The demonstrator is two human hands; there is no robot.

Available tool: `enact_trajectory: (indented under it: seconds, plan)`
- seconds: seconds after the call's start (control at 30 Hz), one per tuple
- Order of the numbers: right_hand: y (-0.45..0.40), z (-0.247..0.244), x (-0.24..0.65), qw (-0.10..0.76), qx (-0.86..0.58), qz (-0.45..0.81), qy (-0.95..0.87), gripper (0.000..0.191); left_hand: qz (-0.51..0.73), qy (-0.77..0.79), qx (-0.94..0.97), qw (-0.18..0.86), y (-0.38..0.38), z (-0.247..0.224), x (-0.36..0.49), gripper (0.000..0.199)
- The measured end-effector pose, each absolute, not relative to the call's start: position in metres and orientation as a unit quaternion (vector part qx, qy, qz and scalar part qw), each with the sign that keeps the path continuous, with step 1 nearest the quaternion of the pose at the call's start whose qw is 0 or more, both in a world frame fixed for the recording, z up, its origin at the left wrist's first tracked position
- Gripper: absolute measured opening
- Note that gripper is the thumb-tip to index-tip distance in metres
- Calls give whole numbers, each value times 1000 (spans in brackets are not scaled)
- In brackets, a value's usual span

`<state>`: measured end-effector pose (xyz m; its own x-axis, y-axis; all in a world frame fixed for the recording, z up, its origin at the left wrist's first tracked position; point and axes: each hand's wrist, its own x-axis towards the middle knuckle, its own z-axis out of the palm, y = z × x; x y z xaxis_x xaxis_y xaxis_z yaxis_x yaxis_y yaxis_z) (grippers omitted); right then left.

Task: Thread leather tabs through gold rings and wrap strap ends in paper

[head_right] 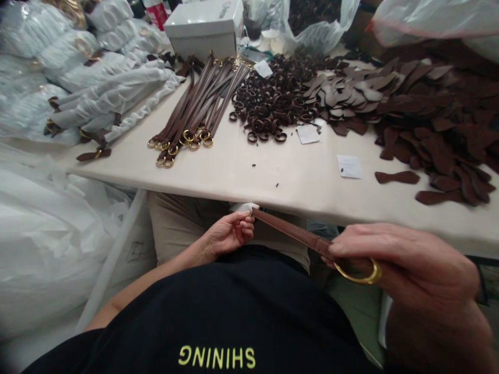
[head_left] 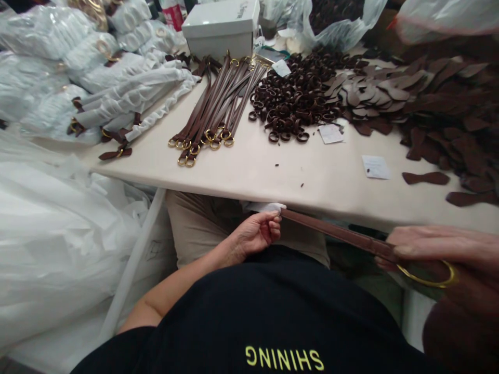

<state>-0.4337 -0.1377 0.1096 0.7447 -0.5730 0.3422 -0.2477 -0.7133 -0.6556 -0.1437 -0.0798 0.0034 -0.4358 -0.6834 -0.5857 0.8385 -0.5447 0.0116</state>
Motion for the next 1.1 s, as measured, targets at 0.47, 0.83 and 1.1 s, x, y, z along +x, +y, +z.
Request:
enact_trajectory:
  seconds: [0.47,0.83,1.1]
  plan:
    - [-153,34,-302,348,-870,-332,107,21,-836,-44,256,483,-55,26,-135,33]
    - [-161,94,-350,633,-748,-200,11,21,-524,224,379,729,-44,10,-78,35]
    - [-175,65,-318,682,-693,-218,87,19,-357,1,387,850,-30,65,-45,33]
